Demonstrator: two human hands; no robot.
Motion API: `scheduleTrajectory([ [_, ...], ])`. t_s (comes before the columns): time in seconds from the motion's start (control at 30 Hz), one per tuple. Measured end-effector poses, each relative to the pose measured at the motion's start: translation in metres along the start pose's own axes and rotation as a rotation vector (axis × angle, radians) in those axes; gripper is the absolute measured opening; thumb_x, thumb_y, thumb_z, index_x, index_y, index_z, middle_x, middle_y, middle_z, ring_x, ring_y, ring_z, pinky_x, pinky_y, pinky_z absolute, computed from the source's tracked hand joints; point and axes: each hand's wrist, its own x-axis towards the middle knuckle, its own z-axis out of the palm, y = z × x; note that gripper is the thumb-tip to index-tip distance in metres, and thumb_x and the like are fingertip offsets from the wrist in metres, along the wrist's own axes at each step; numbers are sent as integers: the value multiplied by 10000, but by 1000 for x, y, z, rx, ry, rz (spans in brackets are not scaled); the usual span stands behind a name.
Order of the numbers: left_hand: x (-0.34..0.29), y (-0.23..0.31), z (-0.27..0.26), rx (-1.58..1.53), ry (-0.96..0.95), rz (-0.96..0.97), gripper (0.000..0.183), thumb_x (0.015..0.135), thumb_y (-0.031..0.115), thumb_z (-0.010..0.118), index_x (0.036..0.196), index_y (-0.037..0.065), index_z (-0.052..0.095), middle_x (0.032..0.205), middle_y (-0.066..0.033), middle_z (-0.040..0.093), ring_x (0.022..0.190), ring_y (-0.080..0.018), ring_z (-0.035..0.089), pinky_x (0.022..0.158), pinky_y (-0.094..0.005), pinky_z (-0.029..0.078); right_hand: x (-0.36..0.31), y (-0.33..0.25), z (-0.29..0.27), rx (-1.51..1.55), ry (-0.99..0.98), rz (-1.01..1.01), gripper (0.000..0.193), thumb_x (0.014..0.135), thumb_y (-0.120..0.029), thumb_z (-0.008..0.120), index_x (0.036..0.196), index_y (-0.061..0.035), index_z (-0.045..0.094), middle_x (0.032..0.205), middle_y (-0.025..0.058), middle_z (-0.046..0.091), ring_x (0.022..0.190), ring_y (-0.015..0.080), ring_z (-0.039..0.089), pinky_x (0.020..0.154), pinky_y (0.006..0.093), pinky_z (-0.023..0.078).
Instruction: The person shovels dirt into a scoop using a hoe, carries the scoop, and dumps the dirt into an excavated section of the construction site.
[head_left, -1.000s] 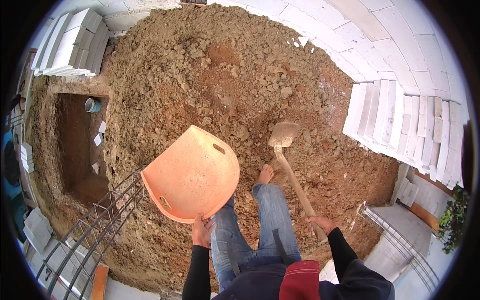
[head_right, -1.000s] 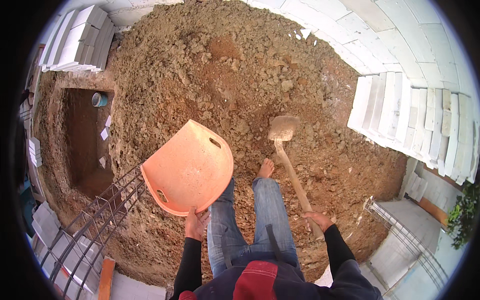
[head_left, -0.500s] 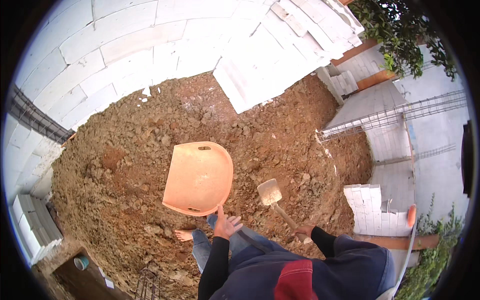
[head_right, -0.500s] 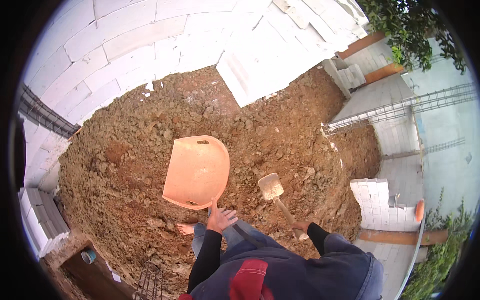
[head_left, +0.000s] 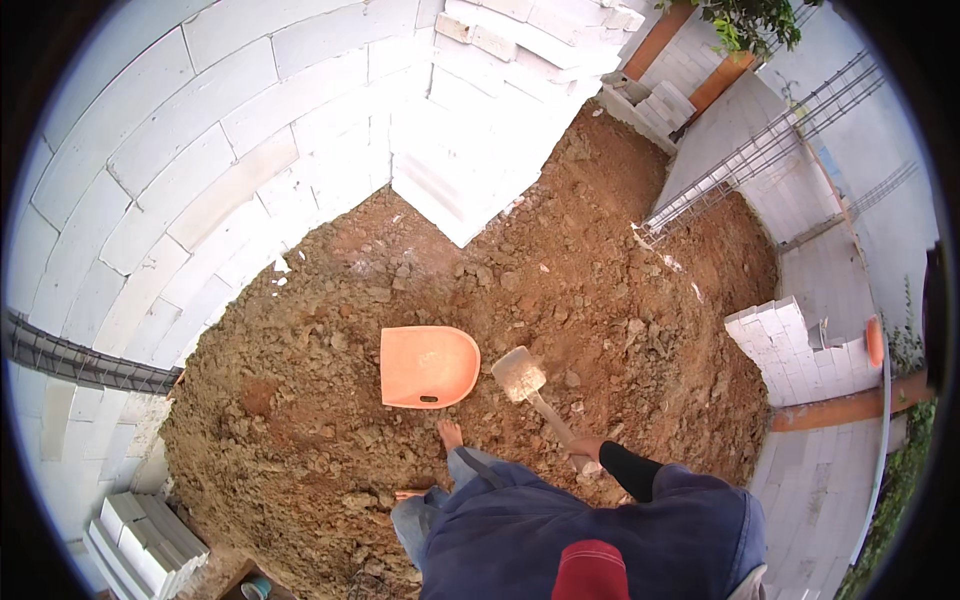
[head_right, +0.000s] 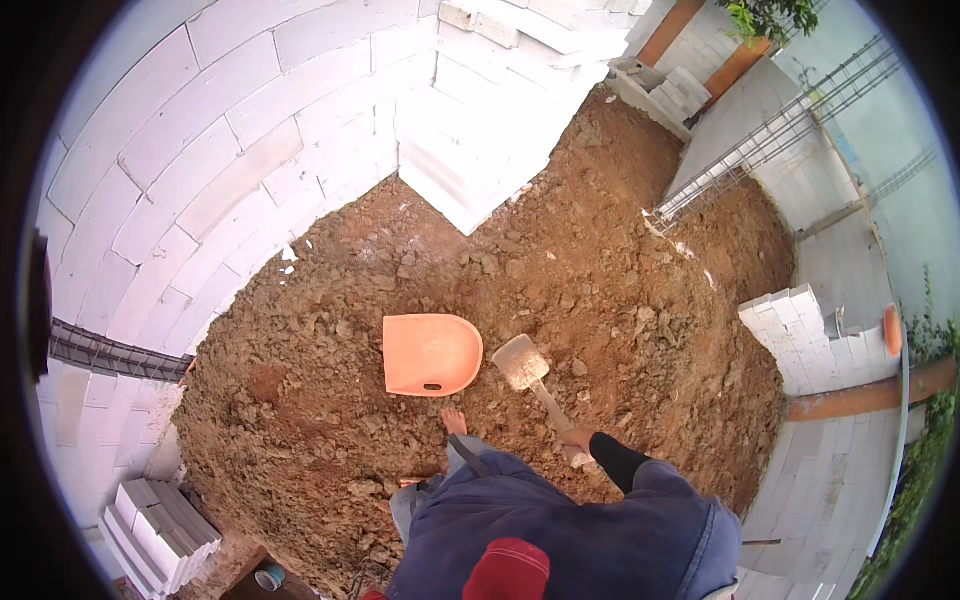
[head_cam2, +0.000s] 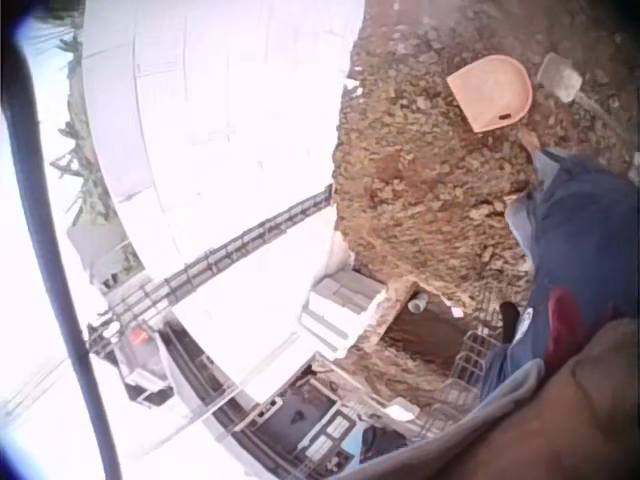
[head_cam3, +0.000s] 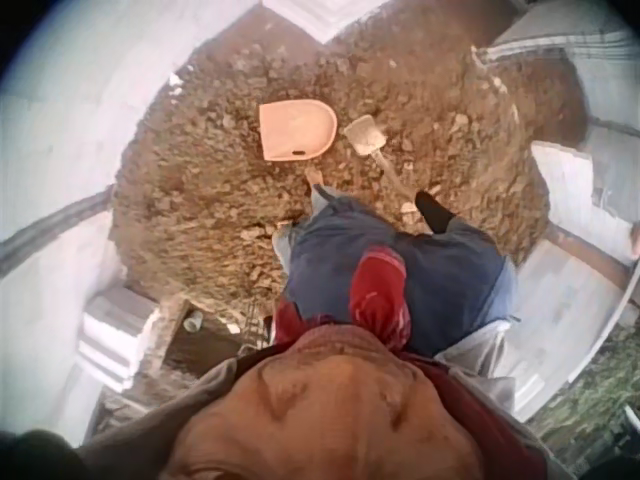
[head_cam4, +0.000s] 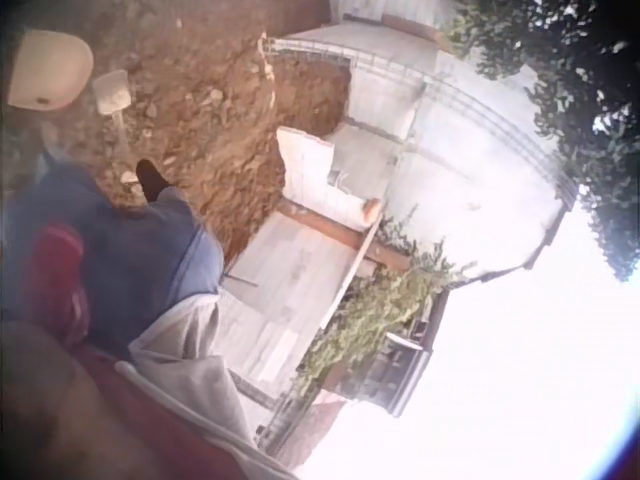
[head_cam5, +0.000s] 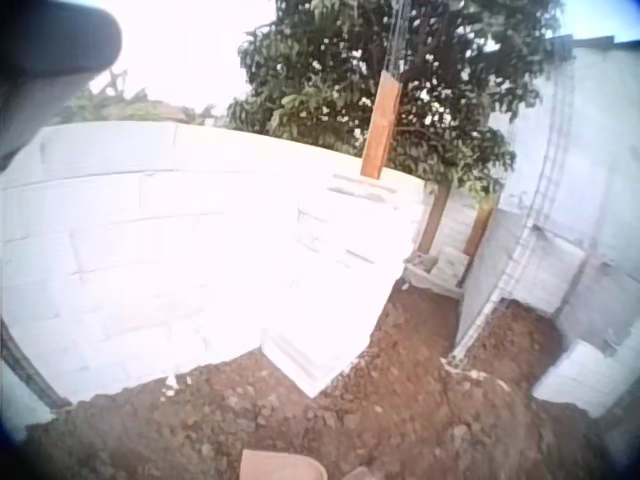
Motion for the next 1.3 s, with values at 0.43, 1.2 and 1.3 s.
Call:
scheduleTrajectory([
  [0.43,-55,152,131,-67,-799,139,981,884,679,565,1554,52,217,1581,-261,232,1454,-384,273,1185,-478,206,-212,-190,262,-1409,445,-910,595,737,-282,729,1185,49,518,878,283,678,860,447,671,746,507,535],
  [1.2,-52,250,-13,-1225,-117,-149,239,888,196,719,807,101,515,761,-32,531,787,-220,571,823,-424,523,-212,-338,476,-1558,-315,-1958,515,642,-272,813,1066,-106,574,916,70,575,932,269,631,781,408,485],
  [1.3,-38,253,-34,-1258,-112,-120,167,880,113,675,837,95,515,753,-42,516,774,-224,554,870,-428,512,-206,-346,499,-1617,-360,-1946,547,653,-295,815,1130,-121,614,964,48,585,934,243,606,807,397,459],
])
